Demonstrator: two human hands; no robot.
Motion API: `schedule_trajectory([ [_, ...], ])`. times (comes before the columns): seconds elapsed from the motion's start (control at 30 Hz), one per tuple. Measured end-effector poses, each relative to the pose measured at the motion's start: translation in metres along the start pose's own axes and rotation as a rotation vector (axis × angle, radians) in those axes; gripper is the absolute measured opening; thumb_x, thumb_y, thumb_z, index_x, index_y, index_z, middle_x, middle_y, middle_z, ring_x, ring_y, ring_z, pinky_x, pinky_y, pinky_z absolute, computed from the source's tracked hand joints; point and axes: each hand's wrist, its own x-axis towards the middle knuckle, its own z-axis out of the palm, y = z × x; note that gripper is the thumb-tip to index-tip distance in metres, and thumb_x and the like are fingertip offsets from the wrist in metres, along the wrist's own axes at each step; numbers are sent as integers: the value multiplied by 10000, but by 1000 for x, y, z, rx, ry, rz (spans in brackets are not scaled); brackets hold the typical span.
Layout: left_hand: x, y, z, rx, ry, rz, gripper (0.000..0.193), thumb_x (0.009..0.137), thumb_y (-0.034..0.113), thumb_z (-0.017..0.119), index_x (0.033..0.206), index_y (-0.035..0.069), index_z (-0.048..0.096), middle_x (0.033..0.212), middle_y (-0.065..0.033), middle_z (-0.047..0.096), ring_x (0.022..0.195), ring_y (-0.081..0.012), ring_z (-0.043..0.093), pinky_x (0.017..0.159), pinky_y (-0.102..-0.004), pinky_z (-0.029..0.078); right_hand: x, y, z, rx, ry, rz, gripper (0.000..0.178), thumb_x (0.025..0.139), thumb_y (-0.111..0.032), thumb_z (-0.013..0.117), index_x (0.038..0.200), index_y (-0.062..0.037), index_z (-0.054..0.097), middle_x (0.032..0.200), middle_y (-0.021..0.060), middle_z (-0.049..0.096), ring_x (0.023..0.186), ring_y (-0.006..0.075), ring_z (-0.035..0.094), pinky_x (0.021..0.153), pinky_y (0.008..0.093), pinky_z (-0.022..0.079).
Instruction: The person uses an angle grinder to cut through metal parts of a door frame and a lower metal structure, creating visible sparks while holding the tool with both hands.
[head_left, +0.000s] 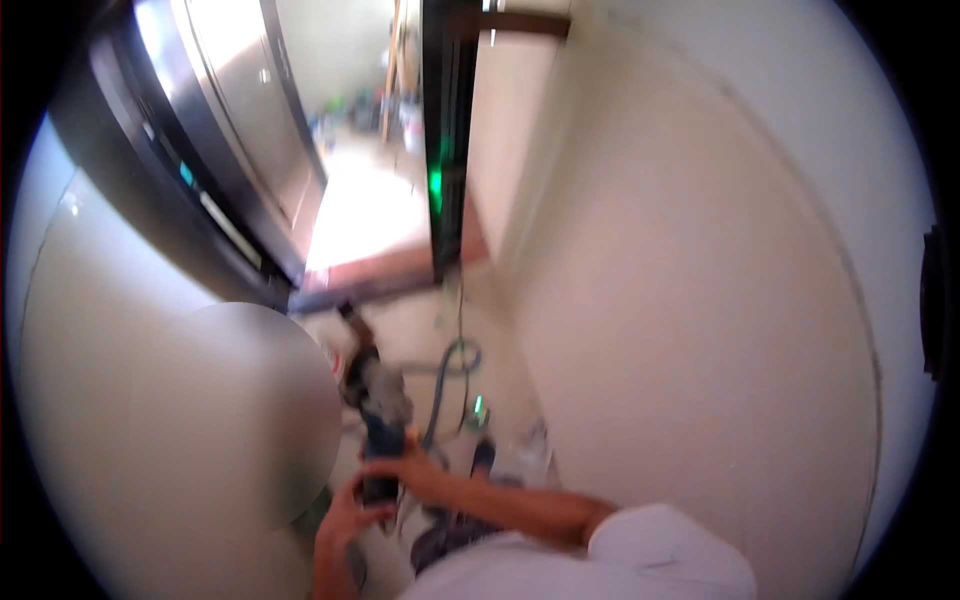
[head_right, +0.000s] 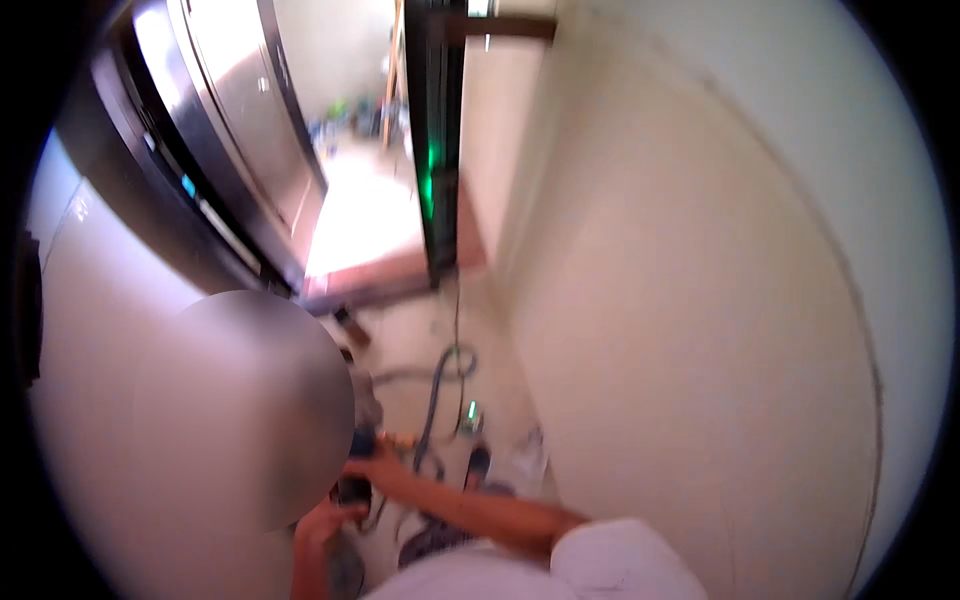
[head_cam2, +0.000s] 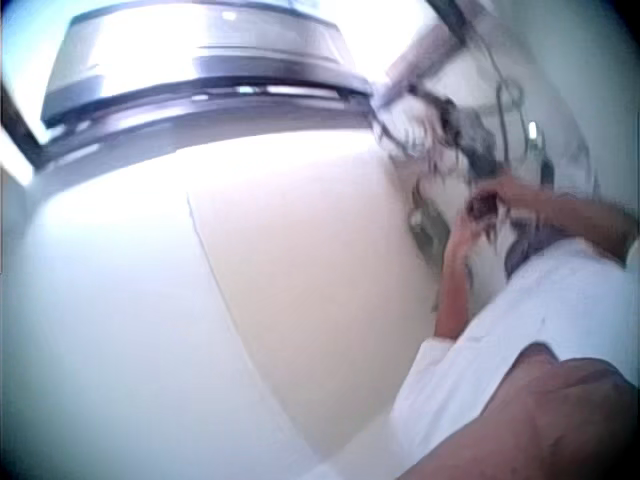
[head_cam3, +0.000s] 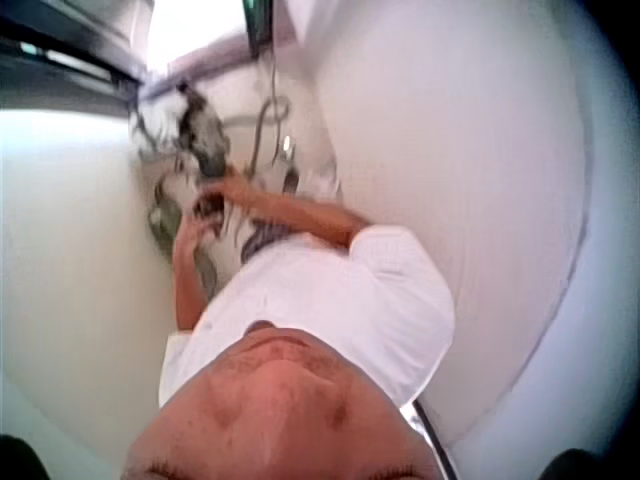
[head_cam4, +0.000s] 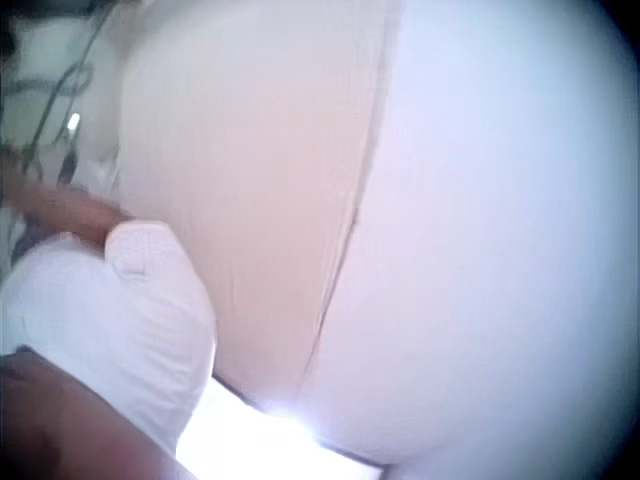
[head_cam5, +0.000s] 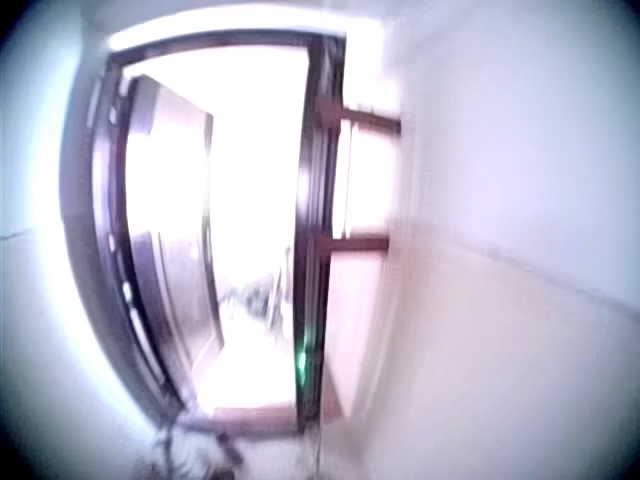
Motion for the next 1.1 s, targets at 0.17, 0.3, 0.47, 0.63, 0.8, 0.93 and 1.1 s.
schedule_trajectory([
  [0.17,38,-15,21,81,266,60,443,803,19,849,1194,41,641,946,-41,728,754,-148,703,677,-327,587,46,-22,-16,-127,-141,-85,550,842,-183,918,1277,15,647,1169,105,720,1066,168,677,967,355,565],
  [0.3,33,42,34,220,524,29,469,787,23,796,1227,36,636,965,-44,709,778,-143,695,678,-307,574,51,-85,14,-119,-115,-205,711,943,-237,846,1470,32,453,1259,129,619,1170,176,585,1022,367,512],
  [0.47,78,137,78,413,669,352,464,777,33,795,1212,22,635,938,-36,656,817,-113,630,702,-281,537,69,-156,14,-53,-139,-374,702,1020,-275,788,1510,-15,357,1231,90,576,1154,171,551,988,360,506],
  [0.63,93,244,102,520,655,425,382,735,49,801,1078,22,636,883,-41,633,772,-138,578,696,-299,505,83,-248,23,306,-153,-463,520,1111,-300,682,1480,-85,384,1221,77,631,1132,165,647,985,346,556],
  [0.8,163,332,163,598,442,651,412,761,107,834,1105,-8,637,823,-122,666,759,-211,662,731,-376,549,103,-367,-25,242,98,-643,570,1085,-519,642,1367,-42,509,1159,113,714,997,224,749,909,373,632],
  [0.93,242,415,177,578,256,718,517,808,131,868,1236,-3,613,914,-138,710,805,-224,709,715,-360,554,134,-491,-47,248,208,-746,682,1084,-624,578,1340,8,562,1104,157,719,990,263,739,909,429,630],
  [1.1,343,496,194,555,67,871,569,803,115,863,1279,-4,576,974,-157,723,886,-205,686,847,-364,571,179,-592,-77,107,265,-898,723,1084,-690,511,1240,8,620,1024,162,724,914,269,738,854,414,626],
])
